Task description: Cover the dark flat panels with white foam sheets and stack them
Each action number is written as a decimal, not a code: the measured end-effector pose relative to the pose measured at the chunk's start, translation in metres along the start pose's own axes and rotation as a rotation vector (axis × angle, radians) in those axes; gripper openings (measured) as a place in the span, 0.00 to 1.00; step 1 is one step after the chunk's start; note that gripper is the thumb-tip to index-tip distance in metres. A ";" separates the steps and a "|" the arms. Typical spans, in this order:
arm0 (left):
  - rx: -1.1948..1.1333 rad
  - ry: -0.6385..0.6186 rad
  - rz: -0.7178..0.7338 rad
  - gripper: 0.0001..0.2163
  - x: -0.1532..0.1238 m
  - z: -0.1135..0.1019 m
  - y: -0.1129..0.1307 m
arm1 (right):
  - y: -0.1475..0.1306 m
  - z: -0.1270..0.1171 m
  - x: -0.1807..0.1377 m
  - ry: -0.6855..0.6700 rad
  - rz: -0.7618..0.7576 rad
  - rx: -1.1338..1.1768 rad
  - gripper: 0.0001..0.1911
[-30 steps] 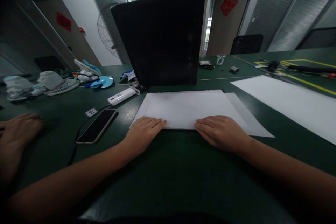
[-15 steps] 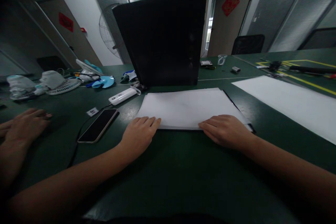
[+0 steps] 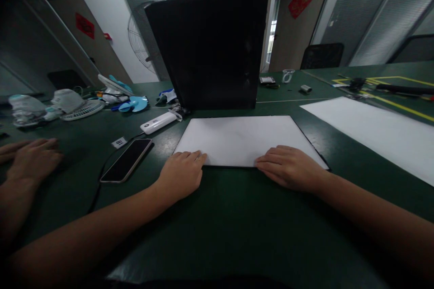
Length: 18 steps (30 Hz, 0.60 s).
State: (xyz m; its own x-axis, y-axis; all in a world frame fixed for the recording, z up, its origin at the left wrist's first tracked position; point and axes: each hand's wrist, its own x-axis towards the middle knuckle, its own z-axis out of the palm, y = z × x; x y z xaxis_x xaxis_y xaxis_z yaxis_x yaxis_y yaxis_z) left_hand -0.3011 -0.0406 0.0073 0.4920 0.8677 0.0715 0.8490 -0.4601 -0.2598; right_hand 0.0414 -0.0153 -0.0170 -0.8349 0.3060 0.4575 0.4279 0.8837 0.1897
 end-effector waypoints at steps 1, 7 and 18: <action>0.004 0.014 0.002 0.17 -0.001 0.001 0.000 | 0.001 0.001 0.000 -0.008 0.013 0.010 0.15; 0.022 0.054 -0.004 0.16 -0.002 0.003 0.001 | 0.004 0.007 -0.004 -0.059 0.079 0.050 0.17; -0.035 0.110 0.001 0.26 -0.001 0.010 -0.002 | 0.104 -0.042 -0.097 -0.039 0.740 -0.487 0.28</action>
State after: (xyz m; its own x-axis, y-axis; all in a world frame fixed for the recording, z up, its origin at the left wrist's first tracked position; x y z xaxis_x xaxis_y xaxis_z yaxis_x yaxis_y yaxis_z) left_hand -0.3049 -0.0391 -0.0016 0.5090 0.8424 0.1768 0.8539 -0.4684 -0.2266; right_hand 0.1819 0.0321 -0.0049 -0.2929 0.7594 0.5810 0.9554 0.2083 0.2094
